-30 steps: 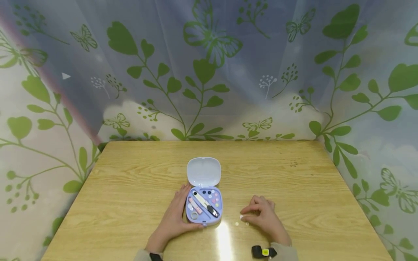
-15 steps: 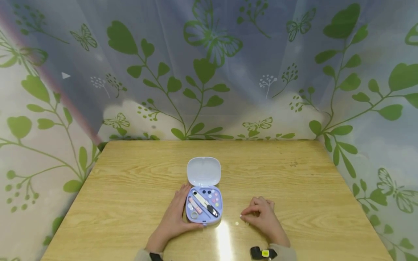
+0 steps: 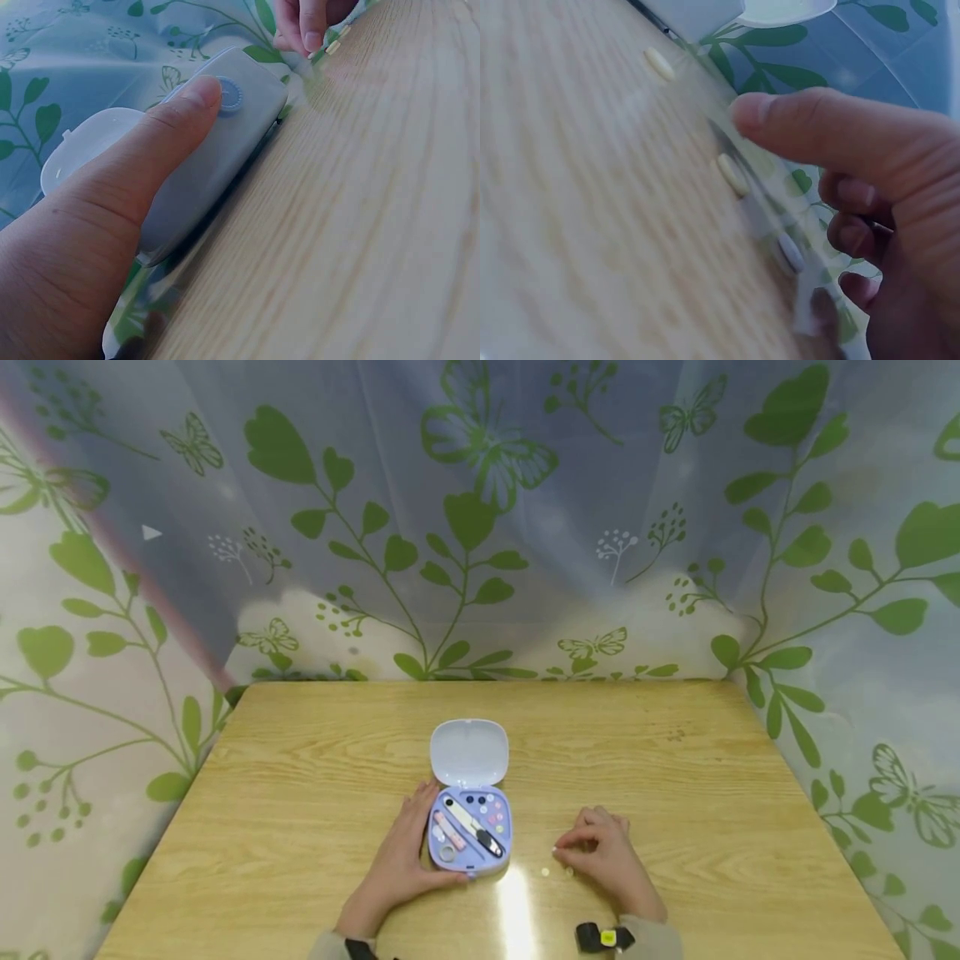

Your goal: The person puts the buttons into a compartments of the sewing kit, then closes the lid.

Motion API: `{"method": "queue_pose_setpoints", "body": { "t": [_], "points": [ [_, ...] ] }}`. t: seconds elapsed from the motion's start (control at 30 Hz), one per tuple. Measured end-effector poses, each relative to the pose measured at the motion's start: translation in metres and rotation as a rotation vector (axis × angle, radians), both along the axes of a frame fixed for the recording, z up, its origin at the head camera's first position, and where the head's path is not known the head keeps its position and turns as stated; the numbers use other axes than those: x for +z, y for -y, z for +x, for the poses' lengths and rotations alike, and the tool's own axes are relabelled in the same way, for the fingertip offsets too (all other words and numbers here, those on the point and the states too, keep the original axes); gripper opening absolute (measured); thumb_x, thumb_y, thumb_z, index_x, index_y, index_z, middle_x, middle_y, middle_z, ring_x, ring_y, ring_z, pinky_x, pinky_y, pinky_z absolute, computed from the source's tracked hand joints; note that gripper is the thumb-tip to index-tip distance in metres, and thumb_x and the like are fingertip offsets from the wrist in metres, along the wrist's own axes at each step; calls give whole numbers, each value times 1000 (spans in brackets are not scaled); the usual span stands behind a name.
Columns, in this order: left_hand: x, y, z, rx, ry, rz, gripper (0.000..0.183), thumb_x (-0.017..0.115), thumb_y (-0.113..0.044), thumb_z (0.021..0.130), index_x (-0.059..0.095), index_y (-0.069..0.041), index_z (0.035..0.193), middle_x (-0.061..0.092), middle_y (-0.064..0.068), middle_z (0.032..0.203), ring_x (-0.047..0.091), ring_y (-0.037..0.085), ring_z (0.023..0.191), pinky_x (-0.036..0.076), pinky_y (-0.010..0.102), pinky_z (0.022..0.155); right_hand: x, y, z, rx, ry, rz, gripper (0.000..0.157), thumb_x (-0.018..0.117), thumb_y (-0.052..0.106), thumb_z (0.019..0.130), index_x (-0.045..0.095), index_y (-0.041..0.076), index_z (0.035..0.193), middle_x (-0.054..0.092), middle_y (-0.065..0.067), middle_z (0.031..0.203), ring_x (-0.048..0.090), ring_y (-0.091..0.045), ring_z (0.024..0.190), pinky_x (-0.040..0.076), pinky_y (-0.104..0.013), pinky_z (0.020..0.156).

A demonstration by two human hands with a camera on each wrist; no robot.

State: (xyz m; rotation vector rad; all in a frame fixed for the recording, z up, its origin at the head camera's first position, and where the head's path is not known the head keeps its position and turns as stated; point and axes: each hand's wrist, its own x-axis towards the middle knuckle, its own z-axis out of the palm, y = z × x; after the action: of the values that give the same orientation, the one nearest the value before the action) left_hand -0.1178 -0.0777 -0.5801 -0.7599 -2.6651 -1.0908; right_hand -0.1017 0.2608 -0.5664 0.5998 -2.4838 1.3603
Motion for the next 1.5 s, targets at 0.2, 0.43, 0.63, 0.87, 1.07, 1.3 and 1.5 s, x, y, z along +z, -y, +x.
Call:
{"method": "queue_pose_setpoints", "body": {
  "t": [0.2,0.43,0.63,0.87,1.07,1.3,1.5],
  "points": [
    [0,0,0,0,5,2,135,80,-74,59,16,-10,160,19,11,164,16,30,151,14,48,124,7,3,-5,-17,-4,39,23,90,4,66,78,22,74,52,9,70,42,-7,70,22,-29,73],
    [-1,0,0,3,17,-2,134,80,-75,59,15,-13,160,19,10,164,14,28,151,13,47,124,22,7,-15,1,-43,70,24,88,2,67,78,22,75,50,8,70,40,-7,71,19,-30,71],
    [1,0,0,2,45,-9,134,80,-74,60,14,-15,160,17,7,165,12,25,152,10,42,125,33,14,-25,56,-128,67,24,88,-1,65,78,19,75,46,6,69,37,-6,72,17,-31,73],
    [1,0,0,2,49,-9,134,80,-74,60,14,-15,160,17,7,165,12,24,152,9,41,125,44,23,-33,75,-108,90,23,89,1,67,79,21,76,46,12,71,40,-6,74,18,-34,76],
    [-2,0,-1,12,32,-11,134,78,-76,59,15,-15,160,18,6,165,14,26,151,10,41,125,50,33,-44,103,-119,119,23,89,4,67,79,22,76,46,7,70,40,-6,74,19,-36,75],
    [-1,1,0,5,19,-5,135,79,-76,60,15,-13,160,19,7,165,14,26,151,11,43,124,50,52,-57,150,-117,107,19,90,5,66,79,18,76,49,-1,70,40,-7,76,18,-38,78],
    [-1,0,0,4,10,-11,134,78,-76,60,15,-12,160,19,9,164,15,28,151,13,45,124,45,69,-67,185,-113,119,19,90,7,65,79,20,74,47,4,71,40,-8,77,20,-37,78]
  ]
}}
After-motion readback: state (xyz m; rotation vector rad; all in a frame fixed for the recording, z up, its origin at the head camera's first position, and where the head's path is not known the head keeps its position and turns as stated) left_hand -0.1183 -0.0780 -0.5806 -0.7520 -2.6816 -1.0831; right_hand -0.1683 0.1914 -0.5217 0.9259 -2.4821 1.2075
